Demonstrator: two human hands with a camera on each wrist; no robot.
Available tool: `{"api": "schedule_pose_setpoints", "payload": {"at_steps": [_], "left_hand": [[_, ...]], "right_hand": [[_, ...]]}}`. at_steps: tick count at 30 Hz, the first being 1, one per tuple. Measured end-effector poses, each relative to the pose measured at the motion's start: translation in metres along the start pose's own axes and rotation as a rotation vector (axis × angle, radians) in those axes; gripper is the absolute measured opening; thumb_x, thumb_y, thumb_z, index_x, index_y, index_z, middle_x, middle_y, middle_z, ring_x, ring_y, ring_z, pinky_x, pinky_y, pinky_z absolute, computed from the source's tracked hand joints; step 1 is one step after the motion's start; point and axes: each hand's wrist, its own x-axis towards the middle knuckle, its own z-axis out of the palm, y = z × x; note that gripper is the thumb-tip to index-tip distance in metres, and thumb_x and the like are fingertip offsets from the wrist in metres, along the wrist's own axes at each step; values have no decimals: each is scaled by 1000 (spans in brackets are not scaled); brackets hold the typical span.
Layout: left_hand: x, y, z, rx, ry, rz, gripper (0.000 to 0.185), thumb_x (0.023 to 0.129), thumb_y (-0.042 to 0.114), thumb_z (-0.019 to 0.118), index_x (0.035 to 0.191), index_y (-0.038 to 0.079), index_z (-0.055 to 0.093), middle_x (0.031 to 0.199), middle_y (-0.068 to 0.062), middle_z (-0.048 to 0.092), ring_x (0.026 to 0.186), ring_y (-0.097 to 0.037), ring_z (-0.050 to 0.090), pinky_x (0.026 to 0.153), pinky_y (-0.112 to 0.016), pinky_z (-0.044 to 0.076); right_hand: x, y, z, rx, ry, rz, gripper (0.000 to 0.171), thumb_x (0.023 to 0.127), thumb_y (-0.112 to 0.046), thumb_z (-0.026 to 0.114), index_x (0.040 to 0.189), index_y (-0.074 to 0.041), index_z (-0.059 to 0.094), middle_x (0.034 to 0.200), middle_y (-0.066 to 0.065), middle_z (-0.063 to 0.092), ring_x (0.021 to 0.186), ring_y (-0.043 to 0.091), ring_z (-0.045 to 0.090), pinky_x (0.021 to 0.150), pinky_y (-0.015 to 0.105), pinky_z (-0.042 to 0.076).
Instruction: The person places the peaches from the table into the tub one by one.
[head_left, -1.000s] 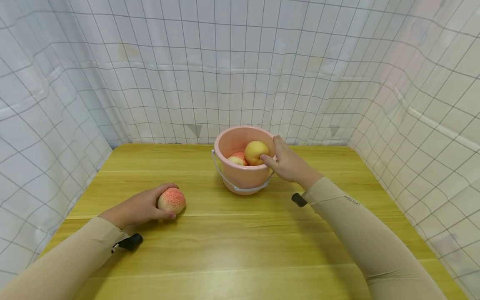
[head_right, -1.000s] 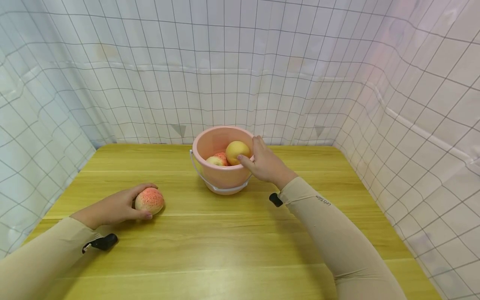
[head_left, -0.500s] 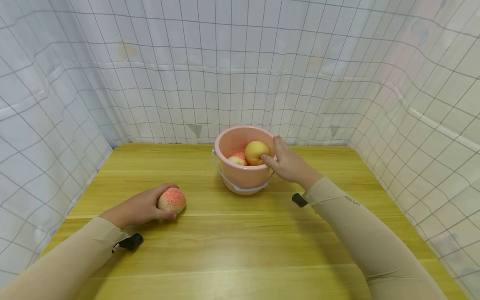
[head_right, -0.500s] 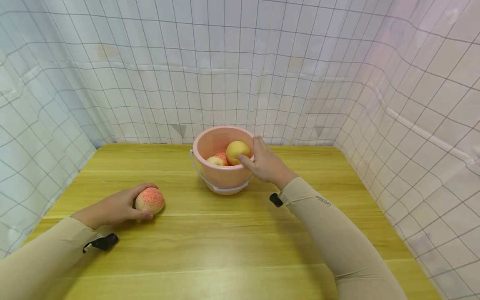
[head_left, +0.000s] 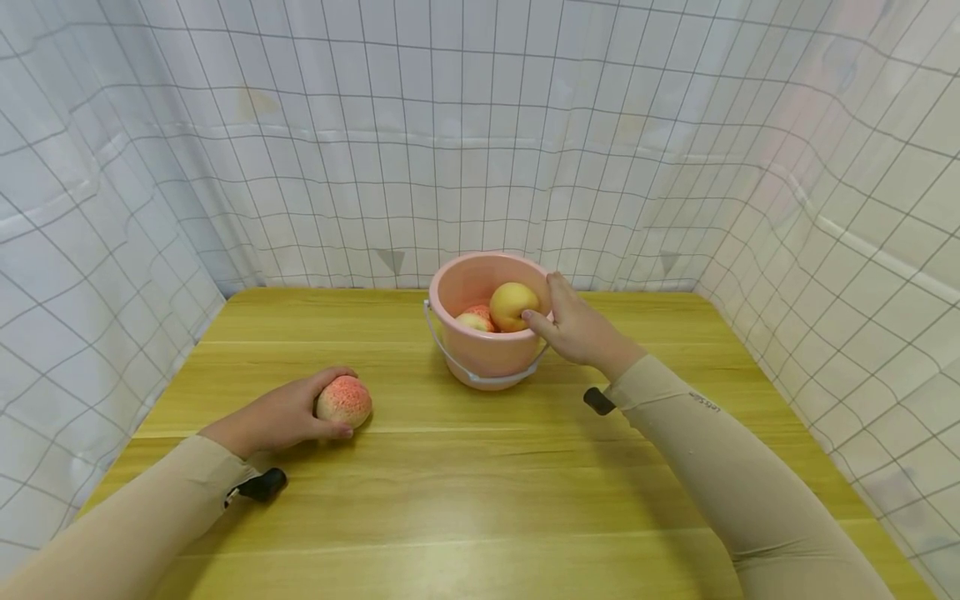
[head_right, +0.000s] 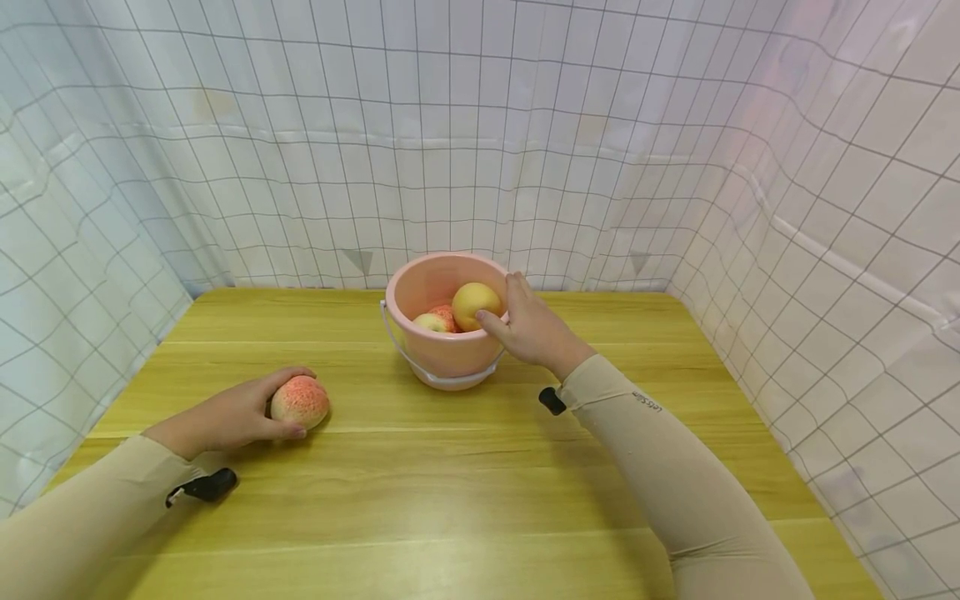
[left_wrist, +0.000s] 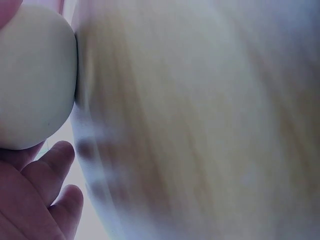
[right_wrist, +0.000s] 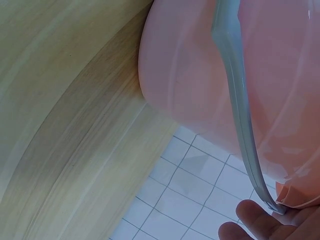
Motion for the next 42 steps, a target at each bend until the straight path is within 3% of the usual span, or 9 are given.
{"api": "schedule_pose_setpoints", "payload": {"at_steps": [8, 14, 20, 27, 42], "left_hand": [[0, -2, 1, 9, 10, 4, 85, 87, 48, 84, 153, 12, 45, 130, -11, 69, 113, -23, 67, 94, -47, 55], [-1, -1, 1, 1, 11, 10, 85, 87, 48, 85, 153, 11, 46, 131, -11, 69, 113, -23, 67, 93, -46, 55], [-2, -2, 0, -8, 19, 24, 84, 88, 47, 85, 153, 10, 47, 131, -11, 69, 114, -24, 67, 93, -46, 56], [-2, 0, -1, 1, 36, 36, 84, 87, 48, 85, 153, 11, 47, 129, -9, 70, 111, -21, 67, 91, -43, 56], [2, 14, -12, 27, 121, 26, 86, 84, 39, 90, 153, 13, 47, 129, -17, 70, 107, -27, 69, 87, -46, 58]], "right_hand": [[-1, -1, 0, 11, 2, -6, 99, 107, -61, 41, 167, 4, -3, 176, 24, 0, 164, 36, 7, 133, 52, 14], [1, 0, 1, 25, 31, -38, 90, 108, -52, 47, 165, 6, 8, 171, 26, 20, 159, 37, 26, 130, 54, 25], [1, 0, 1, 21, 30, -37, 92, 108, -53, 45, 166, 5, 5, 174, 25, 15, 162, 36, 20, 132, 53, 22], [3, -1, 1, 53, 55, -66, 76, 108, -46, 50, 158, 4, 23, 147, 22, 42, 138, 34, 47, 123, 54, 37], [2, 0, 1, 31, 37, -42, 89, 108, -52, 46, 165, 5, 8, 171, 26, 20, 159, 36, 27, 131, 52, 25]]}}
